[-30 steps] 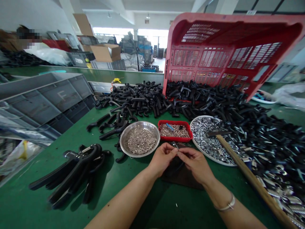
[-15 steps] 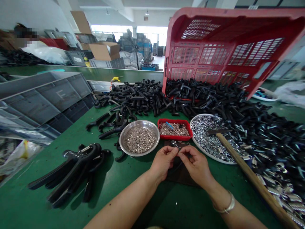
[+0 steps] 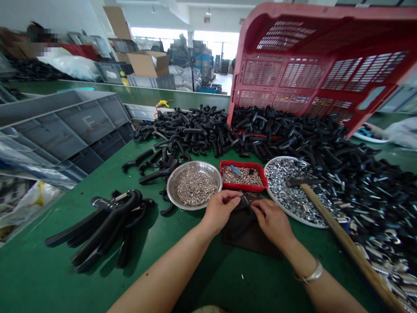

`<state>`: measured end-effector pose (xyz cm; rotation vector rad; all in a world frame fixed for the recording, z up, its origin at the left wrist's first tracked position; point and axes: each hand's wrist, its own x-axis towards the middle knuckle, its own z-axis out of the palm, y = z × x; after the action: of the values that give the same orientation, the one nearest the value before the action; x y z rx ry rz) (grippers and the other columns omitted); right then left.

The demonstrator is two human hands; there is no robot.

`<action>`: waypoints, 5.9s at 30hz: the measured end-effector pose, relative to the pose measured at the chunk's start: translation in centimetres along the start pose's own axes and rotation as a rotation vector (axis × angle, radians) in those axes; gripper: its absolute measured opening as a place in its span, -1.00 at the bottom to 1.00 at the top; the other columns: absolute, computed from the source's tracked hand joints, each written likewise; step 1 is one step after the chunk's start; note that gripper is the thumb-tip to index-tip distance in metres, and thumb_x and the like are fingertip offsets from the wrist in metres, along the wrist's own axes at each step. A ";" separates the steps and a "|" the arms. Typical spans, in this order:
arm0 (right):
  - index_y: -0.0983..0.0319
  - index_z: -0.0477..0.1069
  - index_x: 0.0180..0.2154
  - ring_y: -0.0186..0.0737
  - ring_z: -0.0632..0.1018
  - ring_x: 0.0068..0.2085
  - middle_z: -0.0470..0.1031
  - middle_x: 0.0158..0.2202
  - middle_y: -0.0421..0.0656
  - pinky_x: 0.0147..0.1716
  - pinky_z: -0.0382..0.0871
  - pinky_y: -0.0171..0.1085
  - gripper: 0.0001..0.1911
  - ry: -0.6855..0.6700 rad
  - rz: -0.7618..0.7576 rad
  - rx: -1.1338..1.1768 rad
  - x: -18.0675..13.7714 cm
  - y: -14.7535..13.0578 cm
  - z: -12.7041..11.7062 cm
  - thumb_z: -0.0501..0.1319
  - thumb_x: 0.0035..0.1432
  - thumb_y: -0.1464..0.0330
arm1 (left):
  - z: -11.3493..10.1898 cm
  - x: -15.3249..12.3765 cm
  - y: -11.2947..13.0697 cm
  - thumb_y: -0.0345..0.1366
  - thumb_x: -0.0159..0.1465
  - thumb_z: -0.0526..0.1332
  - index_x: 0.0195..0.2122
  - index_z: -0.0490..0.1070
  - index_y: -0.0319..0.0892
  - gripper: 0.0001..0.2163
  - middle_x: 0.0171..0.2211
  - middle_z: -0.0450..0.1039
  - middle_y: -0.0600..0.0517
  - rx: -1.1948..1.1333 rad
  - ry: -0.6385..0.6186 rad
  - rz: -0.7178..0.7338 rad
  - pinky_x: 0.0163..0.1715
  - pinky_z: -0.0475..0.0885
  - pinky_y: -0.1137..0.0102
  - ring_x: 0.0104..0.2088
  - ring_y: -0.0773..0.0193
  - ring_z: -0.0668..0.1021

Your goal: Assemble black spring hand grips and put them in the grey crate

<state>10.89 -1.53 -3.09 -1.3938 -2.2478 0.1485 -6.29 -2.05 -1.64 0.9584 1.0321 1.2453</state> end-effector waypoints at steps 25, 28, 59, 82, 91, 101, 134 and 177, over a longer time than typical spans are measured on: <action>0.31 0.29 -0.02 -0.10 0.33 -0.06 0.36 -0.09 0.01 -0.10 0.32 -0.14 -0.64 -0.054 -0.236 -0.258 -2.7 -0.1 -1.3 0.00 0.13 0.45 | -0.1 -0.5 1.1 -0.31 0.19 0.09 -0.26 0.45 -0.07 -0.83 -0.26 0.41 0.05 1.352 -0.126 0.206 -0.26 0.33 0.45 -0.27 0.31 0.46; 0.32 0.25 0.02 -0.07 0.31 -0.04 0.34 -0.07 0.04 -0.08 0.31 -0.08 -0.61 -0.018 -0.200 -0.183 -3.6 0.1 -0.9 0.02 0.13 0.42 | 0.4 -0.2 1.4 -0.31 0.21 0.04 -0.26 0.44 -0.09 -0.81 -0.25 0.41 0.02 1.454 -0.124 0.235 -0.31 0.34 0.42 -0.29 0.28 0.47; 0.25 0.30 -0.02 -0.10 0.35 -0.04 0.36 -0.07 -0.01 -0.07 0.30 -0.05 -0.62 0.065 -0.171 0.045 -4.2 1.5 -0.7 0.03 0.10 0.45 | 1.5 -0.2 1.8 -0.44 0.20 -0.03 -0.23 0.36 -0.20 -0.79 -0.30 0.37 -0.08 1.811 -0.729 0.506 -0.50 0.38 0.43 -0.45 0.26 0.49; 0.28 0.30 -0.02 -0.09 0.30 -0.01 0.33 -0.05 0.01 -0.03 0.25 -0.04 -0.64 0.034 -0.156 0.082 -4.3 2.2 -1.0 0.03 0.11 0.45 | 2.1 0.6 0.9 -0.36 0.12 0.08 -0.40 0.38 -0.20 -0.89 -0.49 0.41 0.08 1.093 -0.277 0.308 -0.50 0.29 0.50 -0.53 0.39 0.40; 0.31 0.30 -0.03 -0.08 0.29 -0.02 0.32 -0.05 0.02 -0.04 0.26 -0.04 -0.65 0.033 -0.161 0.105 -4.3 2.2 -1.1 0.02 0.12 0.46 | 3.4 2.7 0.2 -0.32 0.18 0.10 -0.30 0.43 -0.14 -0.86 -0.36 0.46 0.06 1.247 -0.302 0.397 -0.30 0.33 0.45 -0.34 0.31 0.47; 0.28 0.29 -0.02 -0.10 0.29 -0.02 0.32 -0.05 0.00 -0.05 0.27 -0.04 -0.64 0.026 -0.152 0.124 -4.2 2.2 -1.0 0.03 0.11 0.46 | 2.6 2.8 -0.5 -0.38 0.19 0.09 -0.28 0.45 -0.14 -0.84 -0.23 0.34 0.05 1.344 -0.334 0.465 -0.23 0.36 0.47 -0.27 0.35 0.45; 0.28 0.38 -0.15 0.15 0.43 -0.20 0.43 -0.20 0.06 -0.41 0.38 0.05 -0.66 -0.047 0.344 -0.567 -5.5 6.0 -9.3 0.09 0.01 0.33 | 1.3 1.1 -0.3 -0.33 0.26 -0.01 0.01 0.28 -0.15 -0.70 -0.04 0.32 -0.01 1.353 -0.386 0.652 -0.06 0.34 0.39 -0.08 0.29 0.40; 0.10 -0.13 0.21 -0.14 0.49 -0.12 0.35 0.03 -0.14 -0.19 0.45 -0.25 -0.36 0.133 0.009 -0.232 -12.5 2.4 -13.0 0.05 0.13 0.34 | 2.6 -2.1 1.2 -0.24 0.13 0.09 0.13 0.14 -0.16 -0.50 0.12 0.18 -0.10 1.752 -0.496 0.465 -0.52 0.40 0.32 -0.37 0.15 0.53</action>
<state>23.27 -13.32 3.13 -1.4840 -2.2026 -0.2029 -4.23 -4.03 0.39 2.7493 1.4100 0.0374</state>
